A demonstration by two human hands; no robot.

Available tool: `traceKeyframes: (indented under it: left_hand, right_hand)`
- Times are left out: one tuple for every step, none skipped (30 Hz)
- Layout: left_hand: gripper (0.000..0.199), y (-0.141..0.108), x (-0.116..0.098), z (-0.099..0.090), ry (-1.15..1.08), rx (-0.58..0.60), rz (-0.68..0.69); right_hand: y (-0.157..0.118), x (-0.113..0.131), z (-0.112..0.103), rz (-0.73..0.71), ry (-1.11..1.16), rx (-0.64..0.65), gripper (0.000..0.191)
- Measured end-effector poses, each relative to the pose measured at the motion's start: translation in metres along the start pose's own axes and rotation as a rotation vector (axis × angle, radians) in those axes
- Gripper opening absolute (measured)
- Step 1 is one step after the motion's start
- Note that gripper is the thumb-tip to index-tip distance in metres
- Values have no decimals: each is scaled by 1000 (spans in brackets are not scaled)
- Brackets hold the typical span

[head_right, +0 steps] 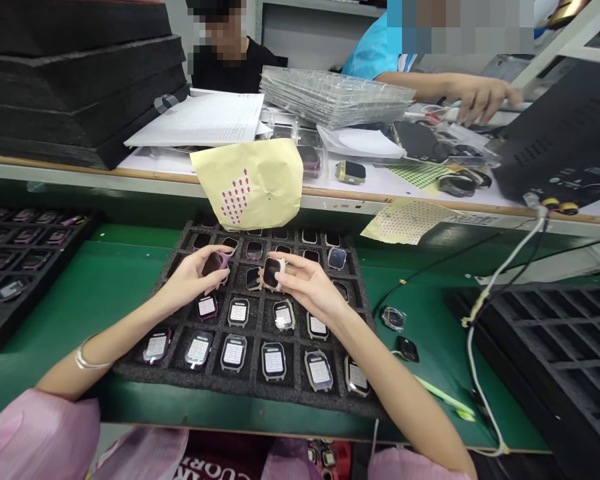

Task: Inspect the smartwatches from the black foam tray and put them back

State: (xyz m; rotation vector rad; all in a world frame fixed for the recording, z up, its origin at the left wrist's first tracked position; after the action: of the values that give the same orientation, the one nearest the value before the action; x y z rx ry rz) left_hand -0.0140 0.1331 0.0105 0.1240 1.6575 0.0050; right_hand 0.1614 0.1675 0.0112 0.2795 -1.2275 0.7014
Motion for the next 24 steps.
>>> traceKeyframes:
  left_hand:
    - [42,0,0,-1,32,-14,17]
    - [43,1,0,-2,59,-27,35]
    - [42,1,0,-3,81,-35,52]
    - [42,2,1,-3,99,-40,66]
    - [42,2,1,-3,113,-41,74]
    - [43,2,1,-3,123,-36,76]
    - [43,2,2,-2,133,-31,74]
    - [44,2,3,-2,144,-26,72]
    - [43,1,2,-2,162,-18,75]
    - [43,1,1,-1,188,-13,87]
    - [41,1,-1,-1,216,-8,104]
    - [40,0,-3,-1,243,-5,118]
    - [39,0,-4,-1,264,-3,126]
    - [39,0,-4,-2,275,-3,125]
    - [40,-1,-5,-2,277,-7,121]
    - [40,-1,-5,-3,274,-12,119]
    - [39,-1,-6,-3,272,-13,125]
    - [38,-1,-7,-3,273,-10,136]
    - [37,-1,-8,-2,275,-5,150]
    - [35,-1,-8,-1,276,3,164]
    - [34,-1,-9,0,276,12,174]
    - [33,-1,-9,0,273,20,181]
    - [33,-1,-9,1,271,27,184]
    - [33,-1,-9,2,270,32,187]
  right_hand:
    - [0,-1,0,3,-6,-7,40]
    - [-1,-1,0,6,-14,-13,41]
    - [-1,-1,0,8,-19,-15,42]
    - [-1,-1,1,9,-20,-11,43]
    - [-1,-1,2,7,-16,-5,44]
    - [-1,-1,2,4,-9,2,44]
    - [-2,0,2,1,-1,8,44]
    - [-2,0,2,-2,5,11,43]
    - [-2,0,1,-3,8,10,43]
    - [-2,0,0,-4,8,6,42]
    - [-3,0,-1,-3,5,0,41]
    - [-3,0,-1,-2,0,-6,41]
    - [-4,0,-2,0,-6,-11,41]
    - [-4,0,-2,4,-15,-17,42]
    - [-5,0,-2,8,-27,-25,42]
    - [-5,0,-2,14,-43,-34,43]
    - [-5,-1,-2,19,-60,-44,43]
    - [-6,0,-3,23,-74,-54,43]
    - [-6,0,-3,24,-84,-63,42]
    - [-6,0,-3,24,-89,-67,42]
    - [-6,0,-3,23,-88,-67,43]
    - [-6,0,-4,22,-88,-67,43]
    - [-6,1,-4,20,-92,-70,43]
    - [-7,1,-5,20,-102,-75,42]
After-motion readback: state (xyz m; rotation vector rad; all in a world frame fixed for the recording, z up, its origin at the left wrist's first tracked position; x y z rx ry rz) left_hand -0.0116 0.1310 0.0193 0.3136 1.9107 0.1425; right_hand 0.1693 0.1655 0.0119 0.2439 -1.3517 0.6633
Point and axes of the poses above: each hand's wrist, its own y-axis towards the middle knuckle, its own z-axis out of the palm, x = y × z, the point moved 9 cm from there along y, towards the middle knuckle, and after that the axes turned 4 degrees about z, right-handed, at the moved point
